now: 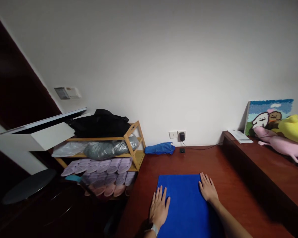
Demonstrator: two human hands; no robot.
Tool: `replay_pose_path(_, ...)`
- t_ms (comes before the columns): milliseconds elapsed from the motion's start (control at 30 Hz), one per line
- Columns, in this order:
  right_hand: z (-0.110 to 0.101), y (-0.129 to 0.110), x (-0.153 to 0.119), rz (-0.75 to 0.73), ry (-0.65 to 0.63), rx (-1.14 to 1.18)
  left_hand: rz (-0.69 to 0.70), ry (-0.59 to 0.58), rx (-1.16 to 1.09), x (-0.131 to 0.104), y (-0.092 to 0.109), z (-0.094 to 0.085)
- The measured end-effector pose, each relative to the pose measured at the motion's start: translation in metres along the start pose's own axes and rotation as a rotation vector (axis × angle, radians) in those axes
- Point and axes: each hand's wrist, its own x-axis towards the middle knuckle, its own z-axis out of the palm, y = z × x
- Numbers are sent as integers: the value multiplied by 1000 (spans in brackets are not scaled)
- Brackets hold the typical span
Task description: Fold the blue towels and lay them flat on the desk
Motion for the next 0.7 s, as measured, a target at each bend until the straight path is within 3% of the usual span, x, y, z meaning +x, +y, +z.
replay_pose_path(100,6,0,0,3,24,20,-10,-14,18,2,1,-4)
replay_pose_path(200,6,0,0,10,23,37,45,68,16,13,25,-10)
replay_pose_path(300,6,2,1,7,28,30,202,108,-56,34,81,-9)
replay_pose_path(400,9,5,2,-15,25,14,335,40,-146,61,144,5)
replay_pose_path(467,11,7,2,-29,19,9,341,-2,-190,77,168,16)
replay_pose_path(500,11,7,2,-31,17,9,328,-20,-203,82,171,21)
replay_pose_path(567,10,6,2,-21,20,12,293,-47,-207,90,158,26)
replay_pose_path(700,6,3,1,-2,21,5,167,-55,-125,90,80,18)
